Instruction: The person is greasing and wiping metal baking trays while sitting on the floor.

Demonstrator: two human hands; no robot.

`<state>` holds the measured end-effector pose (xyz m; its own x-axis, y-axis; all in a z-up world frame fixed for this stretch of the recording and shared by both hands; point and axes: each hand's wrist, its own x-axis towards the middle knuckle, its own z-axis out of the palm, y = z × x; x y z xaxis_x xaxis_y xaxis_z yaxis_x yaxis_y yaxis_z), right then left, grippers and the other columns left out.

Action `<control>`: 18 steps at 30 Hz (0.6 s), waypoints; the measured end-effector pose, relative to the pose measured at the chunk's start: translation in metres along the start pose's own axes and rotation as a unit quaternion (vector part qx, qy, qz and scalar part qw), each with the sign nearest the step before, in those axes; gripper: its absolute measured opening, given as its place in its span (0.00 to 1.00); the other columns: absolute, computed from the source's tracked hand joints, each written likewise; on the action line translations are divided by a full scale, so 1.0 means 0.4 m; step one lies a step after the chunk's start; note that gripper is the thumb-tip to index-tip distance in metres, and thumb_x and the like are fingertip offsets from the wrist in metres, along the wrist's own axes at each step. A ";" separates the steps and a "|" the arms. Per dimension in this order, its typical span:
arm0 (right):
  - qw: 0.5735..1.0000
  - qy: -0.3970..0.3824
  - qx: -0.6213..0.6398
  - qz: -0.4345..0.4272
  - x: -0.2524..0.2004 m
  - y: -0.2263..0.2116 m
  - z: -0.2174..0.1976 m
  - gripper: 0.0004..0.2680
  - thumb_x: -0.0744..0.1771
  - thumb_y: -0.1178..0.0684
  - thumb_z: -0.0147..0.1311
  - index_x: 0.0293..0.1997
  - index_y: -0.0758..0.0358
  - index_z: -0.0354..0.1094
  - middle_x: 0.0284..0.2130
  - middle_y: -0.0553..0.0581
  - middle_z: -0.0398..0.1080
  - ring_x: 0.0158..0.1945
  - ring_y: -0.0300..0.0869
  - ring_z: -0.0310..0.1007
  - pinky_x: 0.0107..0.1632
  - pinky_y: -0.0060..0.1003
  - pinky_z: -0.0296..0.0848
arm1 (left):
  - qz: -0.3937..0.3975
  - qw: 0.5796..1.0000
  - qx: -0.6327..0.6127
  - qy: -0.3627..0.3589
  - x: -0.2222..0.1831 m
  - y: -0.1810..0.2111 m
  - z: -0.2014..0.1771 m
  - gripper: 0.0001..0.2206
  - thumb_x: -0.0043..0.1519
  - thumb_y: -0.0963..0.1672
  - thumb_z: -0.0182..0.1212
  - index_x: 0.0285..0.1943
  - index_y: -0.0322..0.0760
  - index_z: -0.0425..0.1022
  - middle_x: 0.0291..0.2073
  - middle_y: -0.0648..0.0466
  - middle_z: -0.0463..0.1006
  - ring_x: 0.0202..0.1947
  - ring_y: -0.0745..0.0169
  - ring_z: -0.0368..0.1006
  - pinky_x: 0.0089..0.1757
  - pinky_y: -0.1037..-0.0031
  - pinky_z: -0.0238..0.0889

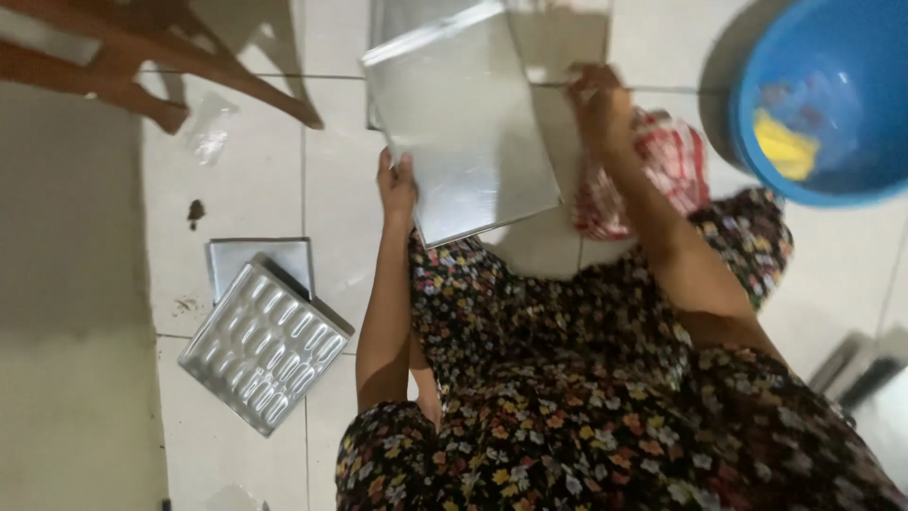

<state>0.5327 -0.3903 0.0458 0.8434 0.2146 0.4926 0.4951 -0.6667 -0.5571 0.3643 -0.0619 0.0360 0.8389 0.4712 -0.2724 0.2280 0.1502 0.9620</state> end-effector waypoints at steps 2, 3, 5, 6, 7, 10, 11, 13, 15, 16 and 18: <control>0.998 0.046 0.030 -0.001 -0.052 0.133 -0.142 0.08 0.61 0.70 0.57 0.41 0.70 0.71 0.47 0.61 0.73 0.42 0.50 0.75 0.41 0.42 0.75 | -0.003 1.000 0.005 0.000 -0.072 0.004 0.005 0.19 0.71 0.45 0.51 0.70 0.34 0.63 0.55 0.40 0.77 0.50 0.55 0.74 0.51 0.68 0.69; 0.993 0.091 0.069 -0.017 -0.074 0.194 -0.211 0.18 0.57 0.78 0.47 0.49 0.76 0.67 0.44 0.68 0.67 0.44 0.58 0.72 0.45 0.49 0.75 | 0.002 1.000 0.006 0.013 -0.102 0.010 0.003 0.20 0.70 0.46 0.52 0.70 0.35 0.63 0.56 0.41 0.77 0.51 0.54 0.74 0.51 0.68 0.69; 0.992 0.119 0.021 0.045 -0.130 0.300 -0.365 0.10 0.67 0.66 0.44 0.52 0.75 0.67 0.44 0.68 0.69 0.43 0.53 0.72 0.44 0.45 0.75 | -0.011 1.000 -0.007 0.017 -0.147 0.028 0.021 0.21 0.70 0.47 0.53 0.70 0.34 0.63 0.55 0.42 0.77 0.51 0.55 0.73 0.51 0.69 0.67; 0.984 0.143 -0.018 0.102 -0.154 0.348 -0.427 0.12 0.77 0.53 0.42 0.55 0.74 0.67 0.43 0.67 0.71 0.41 0.48 0.73 0.43 0.41 0.74 | -0.022 0.999 -0.021 0.032 -0.174 0.036 0.017 0.22 0.69 0.47 0.54 0.70 0.34 0.63 0.55 0.42 0.77 0.51 0.56 0.72 0.52 0.70 0.66; 0.985 0.143 -0.017 0.100 -0.220 0.468 -0.458 0.12 0.77 0.53 0.42 0.55 0.74 0.67 0.43 0.67 0.71 0.41 0.48 0.73 0.43 0.41 0.74 | -0.021 0.999 -0.021 0.034 -0.174 0.023 0.019 0.22 0.69 0.47 0.54 0.70 0.34 0.63 0.55 0.42 0.77 0.51 0.56 0.72 0.52 0.70 0.66; 0.924 0.004 -0.268 0.274 -0.317 0.699 -0.514 0.11 0.76 0.55 0.48 0.53 0.74 0.76 0.40 0.63 0.64 0.34 0.39 0.65 0.26 0.24 0.68 | -0.013 0.999 -0.028 0.040 -0.190 -0.026 0.018 0.24 0.69 0.47 0.54 0.72 0.32 0.61 0.55 0.40 0.76 0.50 0.55 0.72 0.51 0.72 0.66; 0.924 -0.034 -0.309 0.223 -0.327 0.701 -0.523 0.10 0.70 0.63 0.50 0.52 0.73 0.79 0.39 0.66 0.67 0.36 0.44 0.67 0.31 0.31 0.71 | 0.002 0.998 -0.050 0.033 -0.189 -0.046 0.018 0.22 0.69 0.44 0.55 0.71 0.32 0.62 0.54 0.41 0.76 0.49 0.57 0.72 0.50 0.73 0.67; 0.923 -0.077 -0.342 0.161 -0.337 0.734 -0.527 0.15 0.63 0.72 0.51 0.51 0.73 0.81 0.38 0.69 0.71 0.37 0.49 0.70 0.37 0.37 0.75 | 0.019 0.996 -0.074 0.038 -0.199 -0.055 0.031 0.21 0.69 0.42 0.56 0.71 0.31 0.63 0.53 0.42 0.77 0.47 0.59 0.73 0.49 0.75 0.67; 0.876 -0.083 -0.465 0.099 -0.327 0.800 -0.491 0.08 0.61 0.64 0.58 0.37 0.61 0.81 0.29 0.58 0.77 0.26 0.45 0.74 0.26 0.34 0.75 | 0.029 0.996 -0.074 0.035 -0.220 -0.038 0.043 0.21 0.68 0.44 0.59 0.70 0.34 0.64 0.47 0.47 0.77 0.38 0.65 0.70 0.39 0.77 0.65; 0.881 -0.085 -0.457 0.084 -0.279 0.678 -0.498 0.08 0.61 0.64 0.58 0.37 0.61 0.81 0.29 0.58 0.77 0.26 0.45 0.74 0.26 0.34 0.75 | 0.033 0.995 -0.077 0.053 -0.228 -0.030 0.049 0.21 0.68 0.44 0.59 0.70 0.34 0.64 0.47 0.47 0.77 0.38 0.65 0.70 0.39 0.77 0.65; 0.917 0.074 -0.390 -0.040 -0.203 0.432 -0.523 0.16 0.60 0.62 0.65 0.53 0.65 0.82 0.45 0.60 0.68 0.42 0.48 0.70 0.37 0.38 0.74 | 0.005 0.997 -0.064 0.048 -0.242 -0.019 0.057 0.23 0.69 0.42 0.55 0.74 0.35 0.59 0.59 0.44 0.74 0.51 0.59 0.71 0.50 0.72 0.65</control>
<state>0.5060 -0.6722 0.0492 0.7441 0.2244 0.6293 0.2048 -0.9732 0.1048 0.2925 -0.1288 0.0554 0.7878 0.5538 -0.2697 0.1501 0.2520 0.9560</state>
